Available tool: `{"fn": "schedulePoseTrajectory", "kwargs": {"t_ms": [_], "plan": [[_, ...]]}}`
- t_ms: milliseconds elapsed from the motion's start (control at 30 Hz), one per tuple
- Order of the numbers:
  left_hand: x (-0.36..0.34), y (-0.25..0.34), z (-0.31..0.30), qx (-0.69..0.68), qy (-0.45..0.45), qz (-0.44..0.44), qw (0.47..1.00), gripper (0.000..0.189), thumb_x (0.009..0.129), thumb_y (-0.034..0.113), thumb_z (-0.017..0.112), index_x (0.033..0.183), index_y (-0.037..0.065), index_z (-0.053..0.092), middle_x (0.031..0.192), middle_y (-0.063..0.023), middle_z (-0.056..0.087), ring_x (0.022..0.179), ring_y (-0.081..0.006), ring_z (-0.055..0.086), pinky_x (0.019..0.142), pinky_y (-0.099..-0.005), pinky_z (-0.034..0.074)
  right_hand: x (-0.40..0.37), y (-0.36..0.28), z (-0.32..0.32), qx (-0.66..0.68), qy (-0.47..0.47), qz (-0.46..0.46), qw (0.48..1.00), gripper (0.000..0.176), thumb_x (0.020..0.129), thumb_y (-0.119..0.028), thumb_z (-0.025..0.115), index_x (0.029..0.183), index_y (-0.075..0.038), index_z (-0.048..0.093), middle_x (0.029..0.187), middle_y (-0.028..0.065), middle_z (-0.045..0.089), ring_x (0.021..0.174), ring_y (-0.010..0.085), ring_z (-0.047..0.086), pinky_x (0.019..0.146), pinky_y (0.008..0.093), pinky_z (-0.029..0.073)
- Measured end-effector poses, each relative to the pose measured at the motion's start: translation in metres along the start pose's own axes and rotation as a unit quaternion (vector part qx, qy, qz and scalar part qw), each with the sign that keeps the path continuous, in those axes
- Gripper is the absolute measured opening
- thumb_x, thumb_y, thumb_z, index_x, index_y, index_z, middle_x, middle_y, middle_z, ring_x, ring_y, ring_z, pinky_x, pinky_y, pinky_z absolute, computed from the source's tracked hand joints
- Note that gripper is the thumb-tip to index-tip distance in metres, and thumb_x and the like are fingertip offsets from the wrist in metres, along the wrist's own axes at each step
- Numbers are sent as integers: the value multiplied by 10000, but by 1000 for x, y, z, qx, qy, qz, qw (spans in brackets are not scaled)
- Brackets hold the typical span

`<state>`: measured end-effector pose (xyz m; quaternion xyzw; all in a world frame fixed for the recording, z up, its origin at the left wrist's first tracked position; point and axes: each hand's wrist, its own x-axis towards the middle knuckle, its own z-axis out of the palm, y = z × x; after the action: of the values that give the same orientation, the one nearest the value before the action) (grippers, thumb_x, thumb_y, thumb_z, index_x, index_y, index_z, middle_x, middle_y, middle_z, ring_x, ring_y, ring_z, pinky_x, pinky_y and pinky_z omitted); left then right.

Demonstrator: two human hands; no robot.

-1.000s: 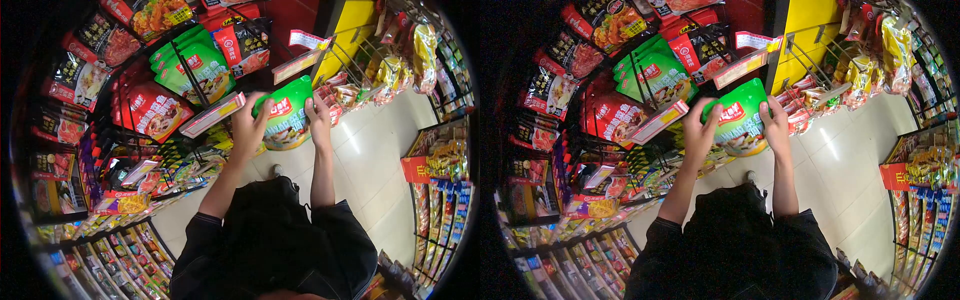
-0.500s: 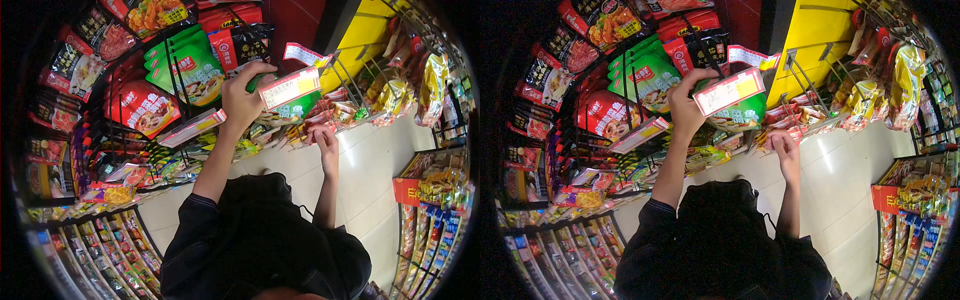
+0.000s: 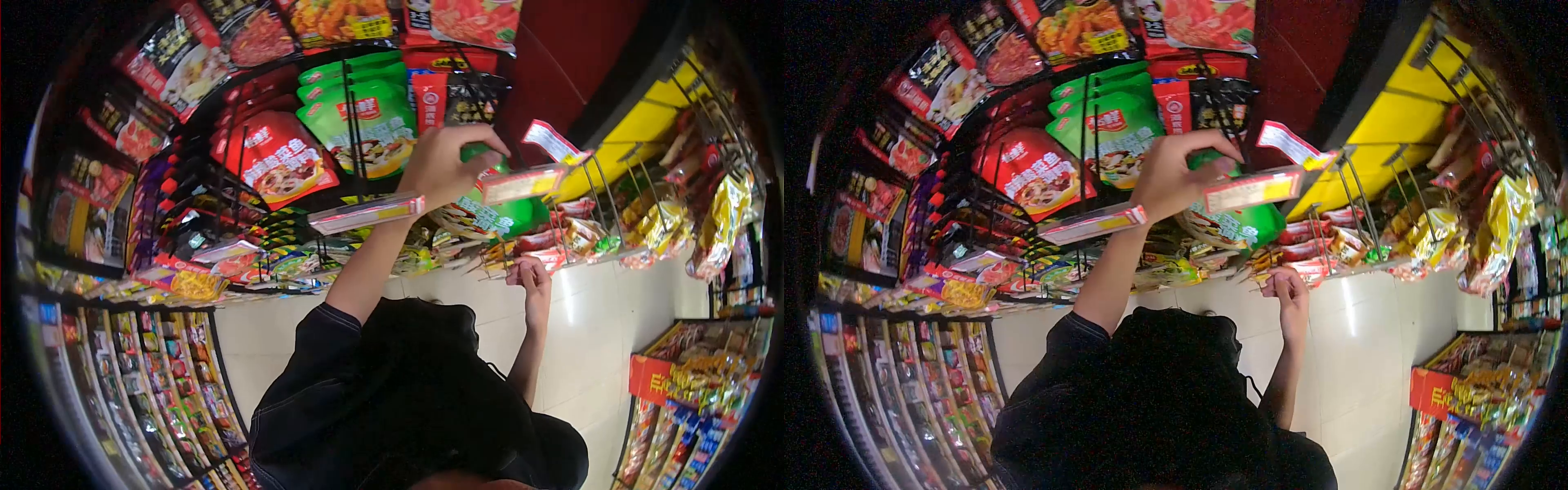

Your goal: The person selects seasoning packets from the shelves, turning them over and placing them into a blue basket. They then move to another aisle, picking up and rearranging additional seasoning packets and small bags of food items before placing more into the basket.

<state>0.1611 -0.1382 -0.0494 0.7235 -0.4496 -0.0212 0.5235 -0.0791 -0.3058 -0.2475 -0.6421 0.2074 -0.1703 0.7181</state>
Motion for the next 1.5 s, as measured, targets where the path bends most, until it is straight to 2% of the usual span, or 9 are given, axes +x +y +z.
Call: {"fn": "schedulePoseTrajectory", "kwargs": {"t_ms": [167,267,400,567,700,833,967,1267,1500], "plan": [[-2,1,4,-66,29,26,997,235,878,188,742,1001,-10,715,878,-121,732,806,-193,713,757,-320,536,5,4,3,-5,-19,9,1000,204,1080,-184,536,1117,-27,661,899,32,639,782,118,636,732,273,541],[2,9,5,-22,20,-8,1000,231,869,180,739,990,-14,703,857,-129,724,783,-194,712,755,-316,542,6,6,5,-10,-19,16,1000,214,1083,-209,534,1124,-33,649,869,41,656,765,131,646,735,280,539],[-2,6,6,17,53,13,998,217,860,179,733,989,6,709,889,-151,732,831,-277,739,753,-353,545,4,6,3,-5,-22,29,999,215,1083,-205,537,1125,-30,654,901,34,638,782,121,636,727,271,542],[-4,7,3,77,67,-11,995,134,841,157,718,938,64,712,822,-145,717,751,-342,705,665,-398,521,5,11,-2,-23,-16,33,999,216,1082,-215,539,1112,-41,663,911,36,640,779,120,641,724,269,546],[0,0,5,45,63,53,996,129,836,159,729,929,72,713,823,-141,720,739,-342,702,663,-404,521,7,14,-2,-22,-22,44,999,227,1084,-235,539,1113,-46,662,902,32,639,766,121,640,720,270,545],[-2,7,3,29,53,36,998,138,829,164,759,931,83,712,812,-139,720,732,-345,700,654,-426,521,10,12,3,-32,-32,39,998,232,1086,-241,535,1111,-47,660,896,34,635,760,121,638,716,272,544],[-4,4,8,86,67,62,992,134,823,174,771,908,106,693,758,-135,699,707,-356,685,620,-458,503,11,15,4,-27,-35,40,998,248,1090,-254,525,1113,-43,655,901,38,632,762,120,636,718,273,547],[-10,15,10,206,68,97,971,188,828,229,759,927,112,651,768,-129,709,751,-365,700,649,-495,508,7,20,2,1,-20,52,998,286,1097,-285,502,1127,-35,639,902,40,620,760,121,633,714,276,558],[-18,9,12,140,60,88,984,208,814,177,760,994,110,681,778,-103,720,754,-345,708,676,-472,539,7,24,4,-7,-23,61,998,281,1099,-285,498,1128,-43,637,898,41,623,763,127,639,714,278,559]]}}
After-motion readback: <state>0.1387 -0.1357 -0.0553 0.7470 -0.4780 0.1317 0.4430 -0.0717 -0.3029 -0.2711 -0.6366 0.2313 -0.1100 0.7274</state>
